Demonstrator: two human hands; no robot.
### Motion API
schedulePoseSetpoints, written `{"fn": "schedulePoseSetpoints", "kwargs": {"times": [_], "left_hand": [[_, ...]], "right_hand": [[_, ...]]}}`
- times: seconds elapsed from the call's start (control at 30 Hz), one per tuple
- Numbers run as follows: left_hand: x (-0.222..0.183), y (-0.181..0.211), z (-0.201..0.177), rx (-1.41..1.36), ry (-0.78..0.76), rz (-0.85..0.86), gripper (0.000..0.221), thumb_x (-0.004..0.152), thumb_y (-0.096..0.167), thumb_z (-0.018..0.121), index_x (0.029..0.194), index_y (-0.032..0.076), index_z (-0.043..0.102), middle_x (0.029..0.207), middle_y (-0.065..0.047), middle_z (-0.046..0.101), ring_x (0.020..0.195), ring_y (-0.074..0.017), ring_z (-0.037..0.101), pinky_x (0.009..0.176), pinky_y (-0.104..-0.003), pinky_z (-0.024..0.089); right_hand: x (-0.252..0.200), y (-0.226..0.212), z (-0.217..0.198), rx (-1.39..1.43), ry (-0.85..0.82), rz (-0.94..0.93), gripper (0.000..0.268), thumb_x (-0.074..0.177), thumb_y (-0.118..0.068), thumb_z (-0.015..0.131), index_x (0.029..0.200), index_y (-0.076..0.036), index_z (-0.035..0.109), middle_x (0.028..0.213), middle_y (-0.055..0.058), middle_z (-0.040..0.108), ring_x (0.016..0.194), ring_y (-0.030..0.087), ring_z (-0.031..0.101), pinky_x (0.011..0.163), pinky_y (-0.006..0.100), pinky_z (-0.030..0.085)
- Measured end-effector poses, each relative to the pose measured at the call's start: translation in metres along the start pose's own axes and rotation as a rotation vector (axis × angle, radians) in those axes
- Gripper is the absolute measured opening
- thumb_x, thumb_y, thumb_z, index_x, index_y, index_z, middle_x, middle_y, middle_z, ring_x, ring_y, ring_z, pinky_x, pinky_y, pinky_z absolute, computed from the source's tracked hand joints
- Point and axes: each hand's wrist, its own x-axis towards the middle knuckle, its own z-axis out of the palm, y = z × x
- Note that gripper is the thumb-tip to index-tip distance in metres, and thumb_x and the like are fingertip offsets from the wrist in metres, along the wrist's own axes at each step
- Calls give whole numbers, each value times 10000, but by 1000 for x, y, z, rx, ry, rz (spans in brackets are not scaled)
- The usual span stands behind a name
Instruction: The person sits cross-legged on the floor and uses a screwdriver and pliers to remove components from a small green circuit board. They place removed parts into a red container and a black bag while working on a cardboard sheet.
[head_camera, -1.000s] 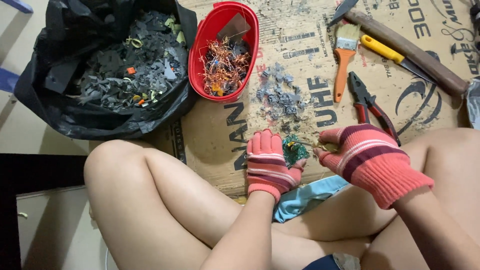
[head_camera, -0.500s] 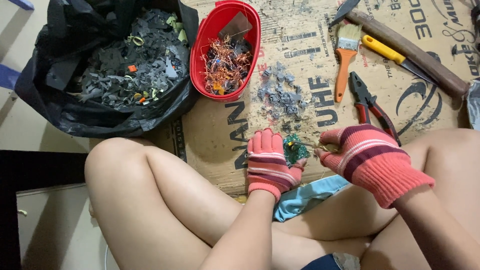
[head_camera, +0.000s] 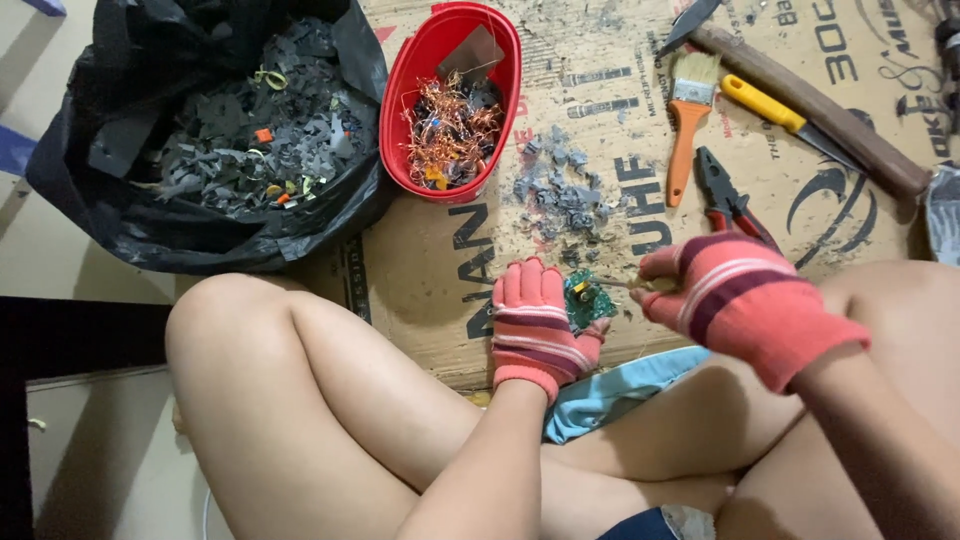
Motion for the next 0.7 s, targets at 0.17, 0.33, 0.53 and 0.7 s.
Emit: {"fn": "schedulePoseSetpoints", "kwargs": {"times": [0.17, 0.33, 0.53, 0.7], "left_hand": [[0, 1, 1, -7, 11, -12, 855, 652, 502, 751, 1261, -63, 547, 1360, -301, 486, 1268, -496, 431, 1157, -583, 275], [1, 2, -4, 8, -6, -19, 856, 671, 531, 747, 1259, -56, 544, 1342, -286, 490, 1250, -480, 437, 1148, -579, 285], [6, 4, -14, -27, 13, -7, 747, 652, 468, 762, 1168, -33, 561, 1239, -259, 520, 1144, -445, 468, 1080, -544, 344], [5, 3, -12, 7, -27, -21, 791, 681, 496, 732, 1231, -48, 566, 1296, -275, 511, 1197, -460, 465, 1099, -542, 337]], "right_hand": [[4, 3, -20, -51, -65, 85, 348, 884, -374, 689, 1207, -262, 754, 1025, -52, 835, 860, 157, 756, 875, 277, 594], [18, 0, -18, -136, -104, 34, 307, 864, -366, 692, 1144, -288, 790, 909, -59, 842, 815, 138, 738, 836, 269, 585], [20, -18, -26, -247, -125, 51, 328, 870, -394, 676, 1164, -293, 780, 967, -49, 837, 858, 149, 757, 870, 278, 604], [26, -37, -35, -310, -189, 42, 338, 885, -357, 705, 1206, -270, 768, 1079, -58, 819, 949, 132, 760, 924, 270, 606]]}}
